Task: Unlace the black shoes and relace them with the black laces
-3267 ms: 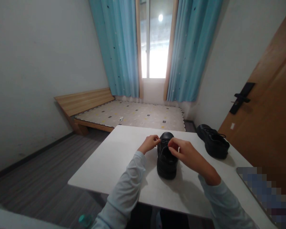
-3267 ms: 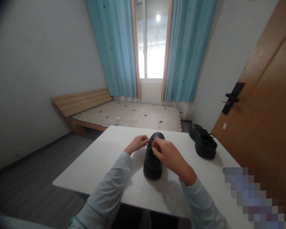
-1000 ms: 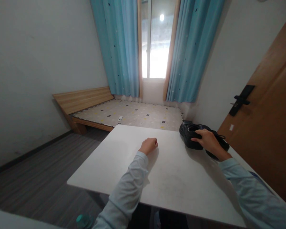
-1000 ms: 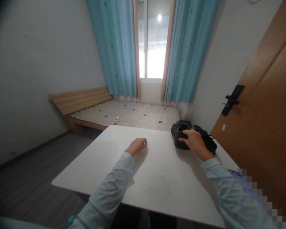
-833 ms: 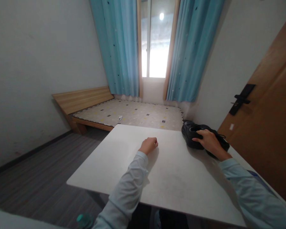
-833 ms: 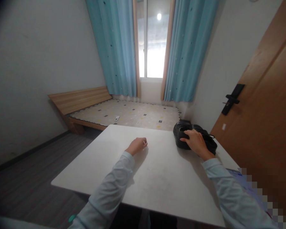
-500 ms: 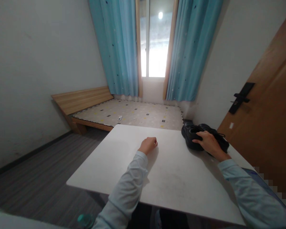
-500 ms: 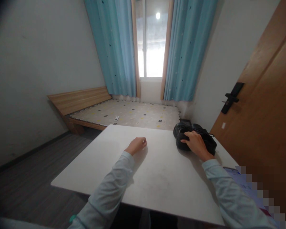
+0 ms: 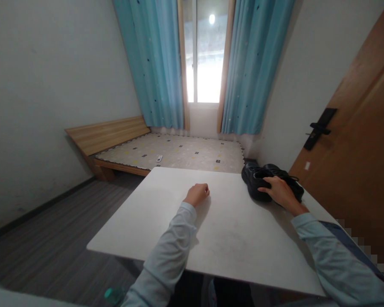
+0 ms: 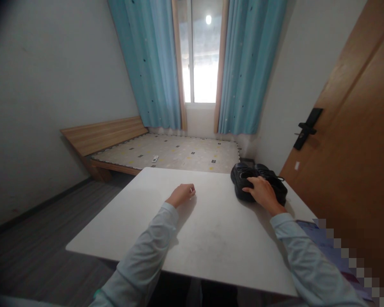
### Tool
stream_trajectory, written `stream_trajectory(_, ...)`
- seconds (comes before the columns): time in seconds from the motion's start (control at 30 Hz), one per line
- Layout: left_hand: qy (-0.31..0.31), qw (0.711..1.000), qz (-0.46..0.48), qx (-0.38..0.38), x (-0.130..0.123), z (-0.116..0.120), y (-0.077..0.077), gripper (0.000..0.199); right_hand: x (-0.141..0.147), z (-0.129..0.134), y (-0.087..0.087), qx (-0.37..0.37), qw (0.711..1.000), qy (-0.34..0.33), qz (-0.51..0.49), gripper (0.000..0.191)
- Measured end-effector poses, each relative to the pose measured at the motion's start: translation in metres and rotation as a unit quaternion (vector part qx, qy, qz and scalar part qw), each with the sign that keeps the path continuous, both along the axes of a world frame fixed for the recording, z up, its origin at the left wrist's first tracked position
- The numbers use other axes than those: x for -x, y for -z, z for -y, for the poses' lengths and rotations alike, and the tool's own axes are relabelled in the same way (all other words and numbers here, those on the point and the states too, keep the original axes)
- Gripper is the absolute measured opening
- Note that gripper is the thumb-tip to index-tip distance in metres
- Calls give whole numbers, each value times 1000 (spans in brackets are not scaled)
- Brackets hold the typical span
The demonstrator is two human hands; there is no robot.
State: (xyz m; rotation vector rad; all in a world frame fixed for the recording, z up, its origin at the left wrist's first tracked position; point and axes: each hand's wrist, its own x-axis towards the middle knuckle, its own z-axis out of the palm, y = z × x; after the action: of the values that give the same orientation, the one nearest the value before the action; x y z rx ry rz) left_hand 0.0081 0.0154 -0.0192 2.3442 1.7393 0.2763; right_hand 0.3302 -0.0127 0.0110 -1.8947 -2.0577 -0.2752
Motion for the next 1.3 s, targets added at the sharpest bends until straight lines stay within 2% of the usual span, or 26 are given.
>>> stream_trajectory(0.5,1,1000,-4,0,-1,0,2,25,-4,3,-6,51,997,13,58,32)
stream_trajectory(0.73,-1,1000,-7,6,2,-7,2,24,0,-11,-17,119,991,27,53,39)
stream_trajectory(0.87,0,1000,-7,6,2,-6,3,23,6,-16,-26,144,989,22,19,34)
stream_trajectory(1.03,2,1000,-6,6,1,-2,2,24,11,-17,-31,122,992,40,-8,38)
stream_trajectory(1.3,0,1000,-8,6,-1,-1,1,24,12,-17,-28,78,996,40,-6,26)
